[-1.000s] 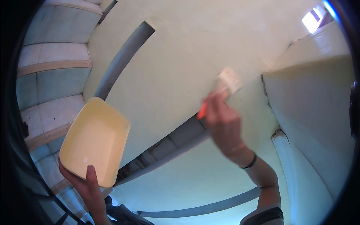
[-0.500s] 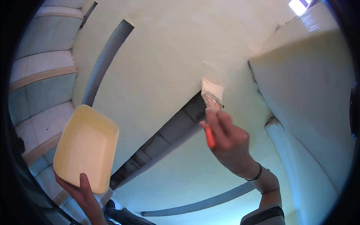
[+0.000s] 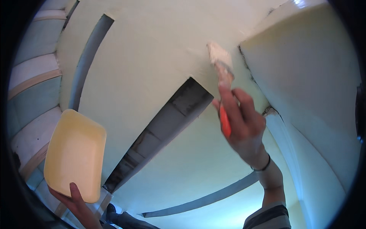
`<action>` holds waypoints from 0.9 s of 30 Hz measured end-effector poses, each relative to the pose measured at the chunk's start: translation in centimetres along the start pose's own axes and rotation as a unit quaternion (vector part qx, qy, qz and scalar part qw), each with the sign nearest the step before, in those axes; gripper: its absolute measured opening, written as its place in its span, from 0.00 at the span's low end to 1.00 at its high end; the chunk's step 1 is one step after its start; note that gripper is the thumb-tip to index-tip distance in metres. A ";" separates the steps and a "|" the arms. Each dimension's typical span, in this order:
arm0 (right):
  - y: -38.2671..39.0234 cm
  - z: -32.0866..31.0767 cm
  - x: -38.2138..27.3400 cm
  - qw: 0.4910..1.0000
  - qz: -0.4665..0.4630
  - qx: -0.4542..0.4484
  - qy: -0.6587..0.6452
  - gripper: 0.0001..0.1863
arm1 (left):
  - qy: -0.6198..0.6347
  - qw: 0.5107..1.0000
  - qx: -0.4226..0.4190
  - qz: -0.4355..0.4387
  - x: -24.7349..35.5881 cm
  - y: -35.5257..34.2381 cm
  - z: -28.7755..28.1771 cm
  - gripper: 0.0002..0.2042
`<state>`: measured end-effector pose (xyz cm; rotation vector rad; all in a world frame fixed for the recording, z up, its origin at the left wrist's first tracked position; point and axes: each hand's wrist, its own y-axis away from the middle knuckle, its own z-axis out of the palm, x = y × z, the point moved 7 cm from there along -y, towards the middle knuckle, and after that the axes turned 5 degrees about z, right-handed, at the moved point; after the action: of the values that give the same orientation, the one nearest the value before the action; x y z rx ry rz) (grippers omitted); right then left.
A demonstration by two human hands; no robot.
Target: The person paints a stairwell wall by dipping a paintbrush into a paint container and applying paint onto the wall.
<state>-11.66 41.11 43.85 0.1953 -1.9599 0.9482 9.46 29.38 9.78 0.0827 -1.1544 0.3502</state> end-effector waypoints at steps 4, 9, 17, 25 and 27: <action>2.6 0.8 2.9 0.995 0.024 -0.044 0.084 0.23 | 0.008 1.000 -0.015 0.003 -0.7 0.1 1.0 0.34; 5.2 -2.2 2.1 0.996 0.066 -0.027 0.062 0.22 | -0.030 0.999 -0.020 0.006 -0.3 0.5 1.5 0.37; 3.8 1.7 3.5 0.995 -0.039 0.054 0.069 0.20 | 0.026 0.999 -0.036 0.020 -2.0 0.5 2.0 0.33; 6.6 -1.4 4.1 0.995 0.047 0.026 0.084 0.20 | -0.010 0.999 -0.033 0.016 -1.0 0.7 2.0 0.32; 7.0 -1.8 3.6 0.998 0.038 0.017 0.052 0.19 | -0.014 0.999 -0.048 0.010 -2.0 0.7 2.5 0.33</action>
<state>-15.86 47.98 43.44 0.0895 -1.8686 1.0206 6.30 28.94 8.91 -0.0077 -1.1994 0.3130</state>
